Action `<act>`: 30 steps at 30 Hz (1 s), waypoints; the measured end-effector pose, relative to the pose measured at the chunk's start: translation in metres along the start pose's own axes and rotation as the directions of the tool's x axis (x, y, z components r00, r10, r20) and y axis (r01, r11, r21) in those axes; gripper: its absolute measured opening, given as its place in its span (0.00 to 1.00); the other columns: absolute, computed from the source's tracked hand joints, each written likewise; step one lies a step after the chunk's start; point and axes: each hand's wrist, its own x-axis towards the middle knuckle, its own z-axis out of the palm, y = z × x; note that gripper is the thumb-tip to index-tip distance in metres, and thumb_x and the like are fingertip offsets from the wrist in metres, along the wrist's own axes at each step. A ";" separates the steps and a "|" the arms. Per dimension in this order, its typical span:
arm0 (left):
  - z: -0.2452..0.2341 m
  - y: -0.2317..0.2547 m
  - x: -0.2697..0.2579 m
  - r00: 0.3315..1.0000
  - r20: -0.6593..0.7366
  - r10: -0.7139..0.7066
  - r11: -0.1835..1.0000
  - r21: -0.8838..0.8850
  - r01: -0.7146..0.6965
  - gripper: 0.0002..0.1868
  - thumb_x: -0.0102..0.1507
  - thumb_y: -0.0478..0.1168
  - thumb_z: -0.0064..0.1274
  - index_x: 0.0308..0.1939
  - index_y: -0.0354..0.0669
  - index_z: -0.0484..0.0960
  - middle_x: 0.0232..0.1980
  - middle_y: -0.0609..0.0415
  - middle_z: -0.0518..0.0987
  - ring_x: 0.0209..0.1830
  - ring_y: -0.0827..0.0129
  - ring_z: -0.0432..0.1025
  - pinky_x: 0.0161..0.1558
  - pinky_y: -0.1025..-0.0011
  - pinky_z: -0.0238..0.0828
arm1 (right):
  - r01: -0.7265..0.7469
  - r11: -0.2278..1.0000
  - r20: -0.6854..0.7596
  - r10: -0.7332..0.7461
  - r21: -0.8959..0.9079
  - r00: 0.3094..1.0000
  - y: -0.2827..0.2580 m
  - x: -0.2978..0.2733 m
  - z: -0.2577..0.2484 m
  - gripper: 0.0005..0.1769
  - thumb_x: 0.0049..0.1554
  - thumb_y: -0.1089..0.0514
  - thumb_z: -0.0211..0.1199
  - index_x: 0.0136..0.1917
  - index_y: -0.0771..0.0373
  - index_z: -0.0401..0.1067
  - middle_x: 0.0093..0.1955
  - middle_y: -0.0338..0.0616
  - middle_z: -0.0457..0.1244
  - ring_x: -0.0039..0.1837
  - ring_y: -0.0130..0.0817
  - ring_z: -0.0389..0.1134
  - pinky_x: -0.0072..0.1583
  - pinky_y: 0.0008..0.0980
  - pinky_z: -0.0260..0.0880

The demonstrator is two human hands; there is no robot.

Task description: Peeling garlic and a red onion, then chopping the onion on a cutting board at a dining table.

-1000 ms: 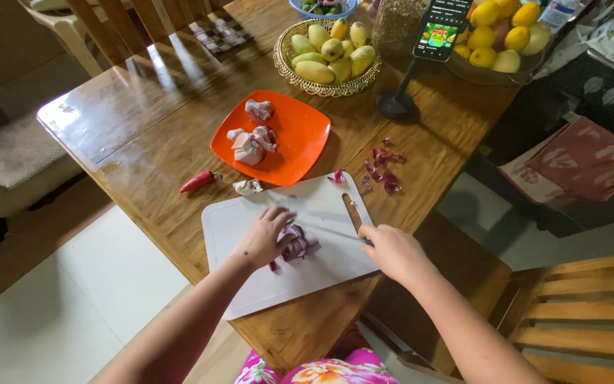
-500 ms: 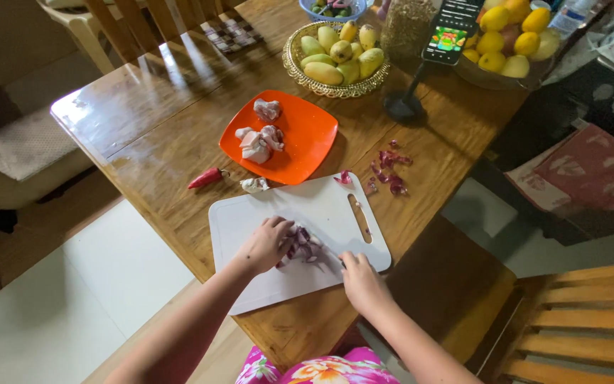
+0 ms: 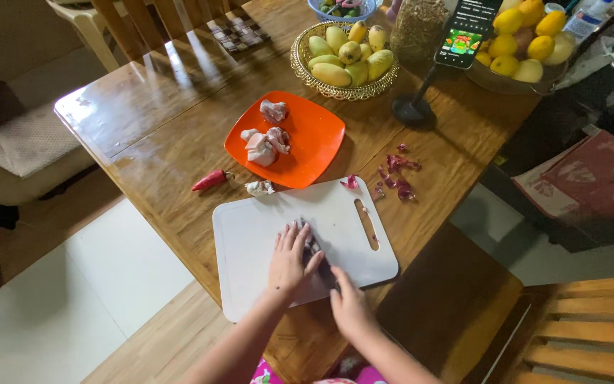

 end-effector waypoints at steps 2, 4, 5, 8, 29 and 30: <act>0.004 0.000 0.000 0.999 -0.043 -0.007 1.000 0.014 0.008 0.38 0.62 0.56 0.57 0.72 0.44 0.67 0.76 0.37 0.61 0.78 0.42 0.52 0.77 0.52 0.43 | -0.054 0.998 0.013 0.054 -0.014 0.998 -0.016 -0.001 0.004 0.28 0.57 0.65 0.57 0.71 0.59 0.61 0.64 0.61 0.66 0.65 0.59 0.68 0.62 0.50 0.69; 0.001 0.008 0.000 0.996 -0.084 -0.014 1.000 0.025 0.016 0.38 0.62 0.55 0.57 0.72 0.44 0.68 0.75 0.38 0.63 0.77 0.42 0.53 0.76 0.52 0.45 | -0.109 0.994 0.025 0.110 -0.031 0.994 -0.029 -0.003 0.006 0.29 0.56 0.65 0.57 0.71 0.58 0.61 0.63 0.60 0.66 0.63 0.59 0.68 0.60 0.50 0.70; -0.004 0.015 0.000 0.994 -0.094 -0.054 0.999 -0.001 0.054 0.36 0.62 0.54 0.57 0.70 0.44 0.69 0.74 0.38 0.64 0.76 0.42 0.54 0.74 0.53 0.47 | -0.150 0.988 0.039 0.151 -0.038 0.988 -0.034 -0.003 0.007 0.28 0.57 0.64 0.57 0.71 0.56 0.61 0.62 0.59 0.67 0.62 0.57 0.69 0.59 0.48 0.71; -0.011 0.024 0.000 0.986 -0.122 -0.110 0.993 -0.043 0.105 0.30 0.62 0.50 0.57 0.66 0.43 0.72 0.72 0.39 0.66 0.74 0.43 0.56 0.73 0.53 0.51 | -0.124 0.991 0.024 0.123 0.053 0.992 -0.031 -0.007 0.023 0.28 0.57 0.65 0.56 0.70 0.56 0.61 0.61 0.58 0.68 0.61 0.56 0.71 0.58 0.46 0.73; 0.008 0.006 0.002 0.930 -0.279 -0.238 0.958 -0.228 0.177 0.19 0.61 0.35 0.53 0.57 0.37 0.76 0.67 0.39 0.70 0.67 0.44 0.63 0.68 0.55 0.59 | 0.290 0.823 -0.078 -0.290 0.489 0.954 -0.019 -0.025 0.054 0.28 0.69 0.67 0.52 0.80 0.61 0.53 0.63 0.55 0.63 0.56 0.41 0.65 0.53 0.39 0.69; 0.012 0.000 0.002 0.925 -0.295 -0.241 0.957 -0.232 0.175 0.18 0.62 0.35 0.54 0.56 0.37 0.76 0.66 0.40 0.70 0.67 0.45 0.63 0.68 0.56 0.60 | 0.267 0.769 -0.055 -0.291 0.581 0.955 -0.025 -0.023 0.052 0.27 0.71 0.69 0.51 0.80 0.62 0.53 0.61 0.57 0.63 0.54 0.40 0.64 0.52 0.37 0.72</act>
